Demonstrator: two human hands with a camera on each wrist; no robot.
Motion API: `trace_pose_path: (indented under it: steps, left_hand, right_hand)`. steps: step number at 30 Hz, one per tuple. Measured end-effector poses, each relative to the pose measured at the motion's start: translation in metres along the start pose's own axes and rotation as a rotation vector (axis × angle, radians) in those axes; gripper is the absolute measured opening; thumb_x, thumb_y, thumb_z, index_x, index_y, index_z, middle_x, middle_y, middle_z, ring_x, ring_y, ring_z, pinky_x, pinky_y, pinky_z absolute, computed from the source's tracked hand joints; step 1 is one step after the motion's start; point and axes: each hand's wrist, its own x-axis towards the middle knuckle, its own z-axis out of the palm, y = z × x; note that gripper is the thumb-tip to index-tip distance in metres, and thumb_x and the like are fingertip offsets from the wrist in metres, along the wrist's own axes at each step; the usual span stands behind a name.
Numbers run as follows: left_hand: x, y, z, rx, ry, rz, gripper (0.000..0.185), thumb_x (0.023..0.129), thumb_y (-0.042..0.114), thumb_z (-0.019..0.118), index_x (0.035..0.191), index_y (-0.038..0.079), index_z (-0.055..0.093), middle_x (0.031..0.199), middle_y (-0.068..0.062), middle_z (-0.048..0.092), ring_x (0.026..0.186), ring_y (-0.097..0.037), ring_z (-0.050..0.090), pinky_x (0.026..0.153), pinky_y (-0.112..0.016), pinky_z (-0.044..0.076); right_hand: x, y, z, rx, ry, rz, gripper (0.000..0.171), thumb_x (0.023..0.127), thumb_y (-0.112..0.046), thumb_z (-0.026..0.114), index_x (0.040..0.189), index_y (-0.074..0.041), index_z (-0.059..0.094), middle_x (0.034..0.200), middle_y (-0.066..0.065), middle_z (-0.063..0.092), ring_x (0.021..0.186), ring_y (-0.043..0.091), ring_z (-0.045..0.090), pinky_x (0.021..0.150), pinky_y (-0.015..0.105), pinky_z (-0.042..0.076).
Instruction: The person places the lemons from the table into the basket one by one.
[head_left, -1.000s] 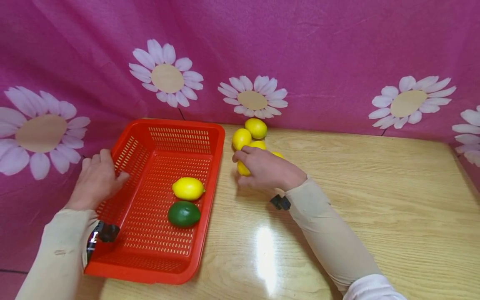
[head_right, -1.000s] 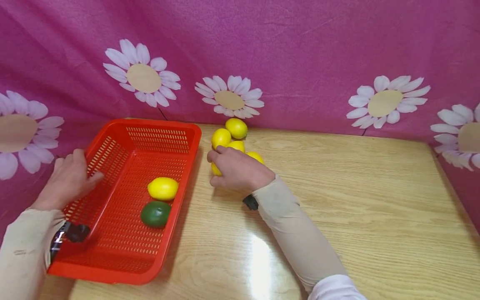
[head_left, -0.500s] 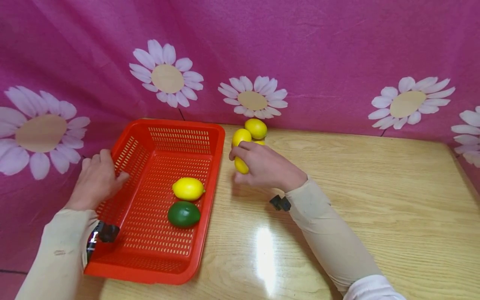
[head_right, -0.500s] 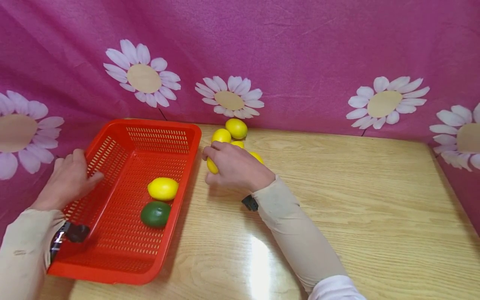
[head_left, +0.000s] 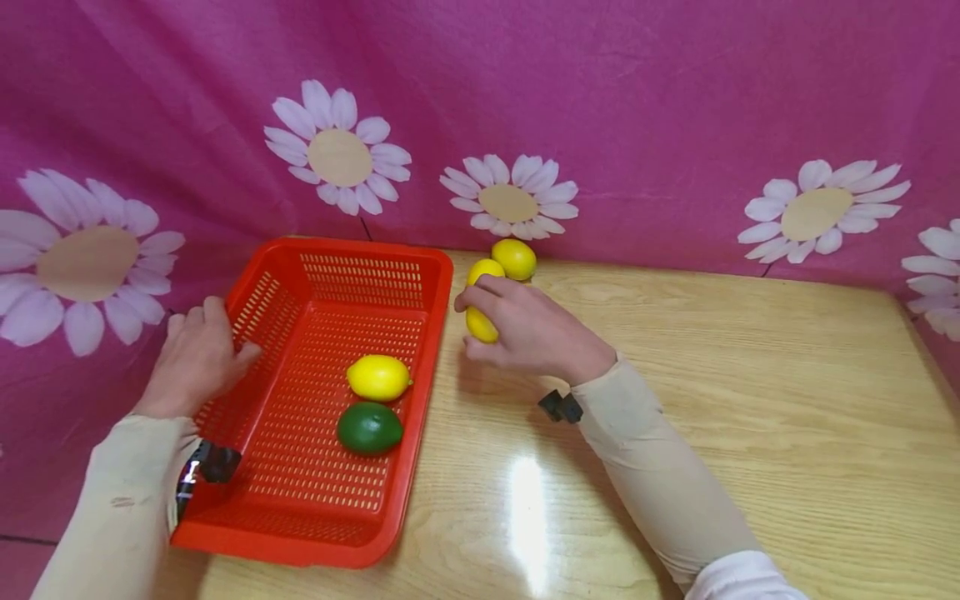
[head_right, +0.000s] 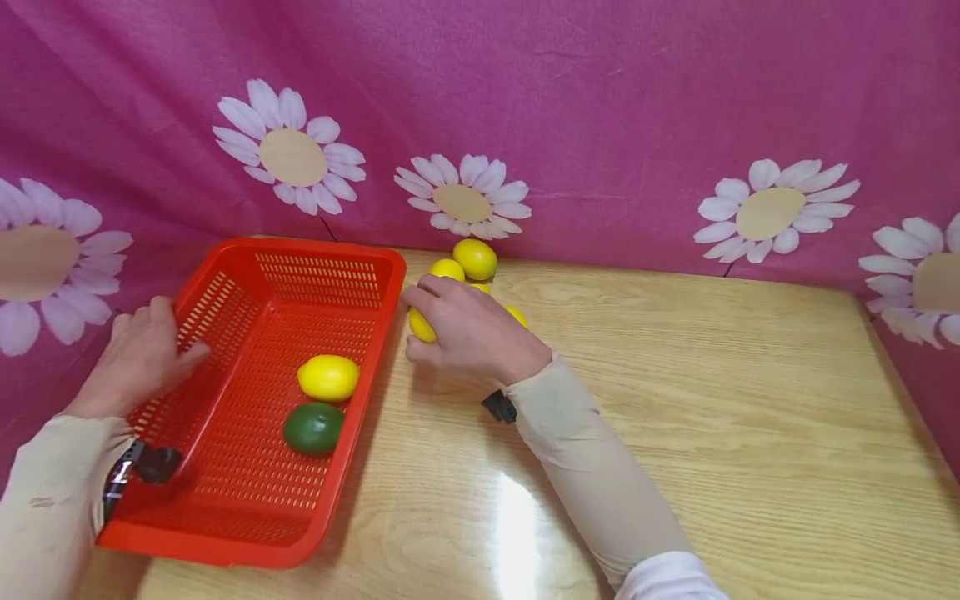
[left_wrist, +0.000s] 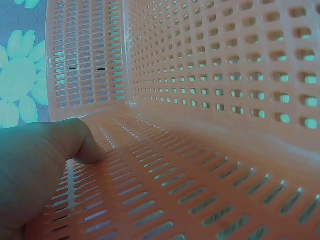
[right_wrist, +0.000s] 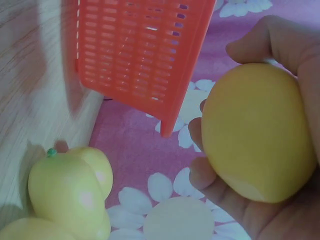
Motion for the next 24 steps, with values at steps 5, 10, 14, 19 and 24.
trace_pose_path:
  steps: [5, 10, 14, 19, 24]
  left_hand:
    - [0.0, -0.001, 0.0, 0.004, 0.007, 0.011, 0.054, 0.093, 0.017, 0.068, 0.12, -0.015, 0.033, 0.099, -0.034, 0.046, 0.092, -0.045, 0.038, 0.079, -0.054, 0.04]
    - [0.0, -0.001, 0.0, 0.002, 0.018, 0.021, 0.054, 0.092, 0.017, 0.069, 0.12, -0.014, 0.034, 0.098, -0.031, 0.046, 0.091, -0.044, 0.038, 0.079, -0.052, 0.039]
    - [0.001, 0.001, 0.0, 0.0, 0.029, 0.026, 0.053, 0.092, 0.016, 0.07, 0.119, -0.014, 0.035, 0.097, -0.031, 0.046, 0.091, -0.044, 0.039, 0.078, -0.051, 0.038]
    - [0.0, 0.001, -0.001, -0.009, 0.021, 0.026, 0.053, 0.092, 0.017, 0.07, 0.119, -0.014, 0.035, 0.097, -0.031, 0.047, 0.09, -0.044, 0.039, 0.078, -0.051, 0.039]
    - [-0.002, 0.0, 0.0, 0.005, 0.038, 0.051, 0.052, 0.092, 0.016, 0.07, 0.116, -0.014, 0.036, 0.094, -0.03, 0.047, 0.088, -0.042, 0.039, 0.077, -0.047, 0.035]
  right_hand:
    - [0.007, -0.007, -0.001, 0.009, 0.003, -0.026, 0.036, 0.091, -0.027, 0.069, 0.123, -0.01, 0.066, 0.113, 0.004, 0.065, 0.094, 0.018, 0.057, 0.079, 0.031, 0.053]
    - [0.016, -0.014, -0.004, 0.01, 0.019, -0.073, 0.035, 0.091, -0.027, 0.068, 0.121, -0.01, 0.066, 0.112, 0.004, 0.064, 0.092, 0.018, 0.057, 0.078, 0.03, 0.053]
    - [0.022, -0.019, -0.007, 0.023, 0.039, -0.12, 0.035, 0.093, -0.027, 0.066, 0.122, -0.009, 0.065, 0.113, 0.005, 0.063, 0.093, 0.019, 0.057, 0.085, 0.032, 0.053]
    - [0.031, -0.03, -0.006, 0.029, 0.001, -0.167, 0.038, 0.094, -0.029, 0.062, 0.127, -0.01, 0.062, 0.116, 0.004, 0.063, 0.1, 0.019, 0.058, 0.09, 0.033, 0.053]
    - [0.043, -0.038, -0.004, 0.051, -0.021, -0.156, 0.038, 0.096, -0.03, 0.062, 0.129, -0.011, 0.061, 0.119, 0.003, 0.062, 0.102, 0.017, 0.057, 0.092, 0.033, 0.051]
